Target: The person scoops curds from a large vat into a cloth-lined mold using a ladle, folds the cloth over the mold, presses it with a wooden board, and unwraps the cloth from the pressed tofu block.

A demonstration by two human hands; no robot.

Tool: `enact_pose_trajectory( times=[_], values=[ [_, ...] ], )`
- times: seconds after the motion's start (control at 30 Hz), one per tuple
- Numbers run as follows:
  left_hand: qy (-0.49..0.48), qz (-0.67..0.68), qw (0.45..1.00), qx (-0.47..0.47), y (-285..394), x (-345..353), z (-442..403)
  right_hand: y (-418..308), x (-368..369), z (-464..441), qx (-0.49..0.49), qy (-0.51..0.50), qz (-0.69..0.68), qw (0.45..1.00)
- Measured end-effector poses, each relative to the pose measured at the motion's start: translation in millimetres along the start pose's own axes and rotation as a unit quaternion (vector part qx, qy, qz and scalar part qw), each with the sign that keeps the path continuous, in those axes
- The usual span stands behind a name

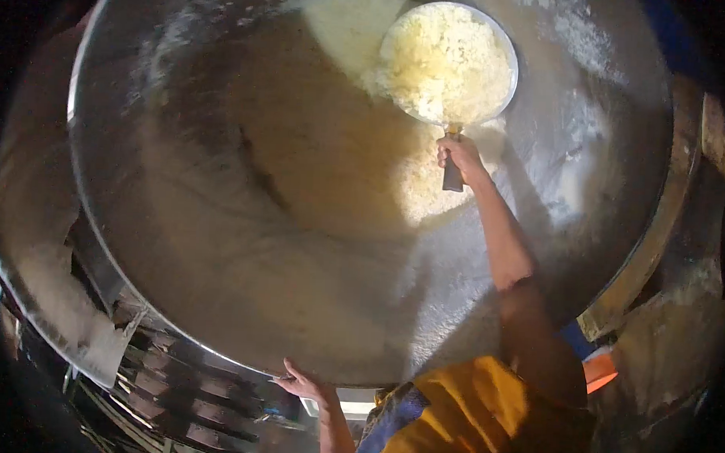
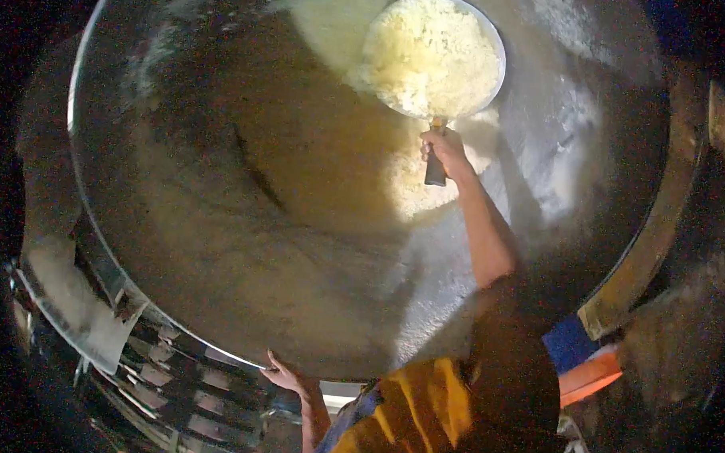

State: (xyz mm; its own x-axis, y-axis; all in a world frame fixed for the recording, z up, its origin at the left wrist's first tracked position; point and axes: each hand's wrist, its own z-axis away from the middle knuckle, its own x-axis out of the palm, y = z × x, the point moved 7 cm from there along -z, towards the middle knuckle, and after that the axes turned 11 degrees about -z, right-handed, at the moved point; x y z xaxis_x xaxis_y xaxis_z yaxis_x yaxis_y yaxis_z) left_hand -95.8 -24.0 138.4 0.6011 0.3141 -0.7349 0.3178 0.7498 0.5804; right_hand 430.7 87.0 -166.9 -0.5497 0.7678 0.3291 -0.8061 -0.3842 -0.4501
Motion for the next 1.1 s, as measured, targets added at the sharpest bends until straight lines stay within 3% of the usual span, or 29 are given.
enact_pose_trajectory(
  times=[0.07,0.2,0.27,0.33,0.37,0.5,0.6,0.67,0.77,0.83,0.93,1.0,1.03,1.1],
  values=[
    [0.040,-0.075,0.996,0.017,4.0,4.9,19.4,-31.6,16.5,17.8,-0.010,-0.021,0.060,0.998],
    [0.010,0.042,0.999,0.022,22.0,38.2,-1.4,-41.4,83.8,33.3,-0.024,-0.067,0.169,0.983],
    [-0.037,0.075,0.995,0.045,22.9,51.7,-64.0,-21.3,146.4,32.8,-0.038,-0.091,0.224,0.970],
    [-0.153,0.153,0.976,-0.008,1.3,125.0,-123.0,-39.3,161.3,52.0,-0.056,-0.025,0.295,0.954],
    [-0.204,0.161,0.965,0.023,-5.0,159.6,-144.8,-46.6,160.5,62.5,-0.063,0.019,0.363,0.930],
    [-0.087,0.177,0.973,-0.119,-23.2,171.8,-154.1,-18.5,248.0,53.9,0.011,-0.090,0.469,0.879],
    [-0.014,0.149,0.986,-0.075,-67.5,168.7,-108.8,-20.6,239.8,71.9,0.070,-0.166,0.527,0.831],
    [0.045,0.144,0.984,-0.092,-104.0,159.3,-72.0,-25.2,239.1,105.7,0.125,-0.163,0.525,0.826],
    [0.159,0.055,0.977,-0.132,-143.2,131.5,-29.3,-6.1,218.5,120.5,0.184,-0.233,0.579,0.760],
    [0.254,-0.060,0.937,-0.233,-179.2,108.6,22.7,14.8,211.6,120.9,0.198,-0.288,0.651,0.674],
    [0.364,-0.254,0.821,-0.359,-252.9,89.5,115.0,55.1,227.3,160.3,0.302,-0.310,0.650,0.625],
    [0.382,-0.286,0.747,-0.463,-249.5,75.2,173.8,88.0,214.8,165.2,0.373,-0.343,0.653,0.563],
    [0.391,-0.273,0.711,-0.516,-257.2,76.9,204.9,104.5,207.0,172.8,0.395,-0.356,0.651,0.542],
    [0.403,-0.079,0.696,-0.588,-307.4,108.6,260.8,141.8,198.0,185.9,0.422,-0.433,0.660,0.445]
  ],
)
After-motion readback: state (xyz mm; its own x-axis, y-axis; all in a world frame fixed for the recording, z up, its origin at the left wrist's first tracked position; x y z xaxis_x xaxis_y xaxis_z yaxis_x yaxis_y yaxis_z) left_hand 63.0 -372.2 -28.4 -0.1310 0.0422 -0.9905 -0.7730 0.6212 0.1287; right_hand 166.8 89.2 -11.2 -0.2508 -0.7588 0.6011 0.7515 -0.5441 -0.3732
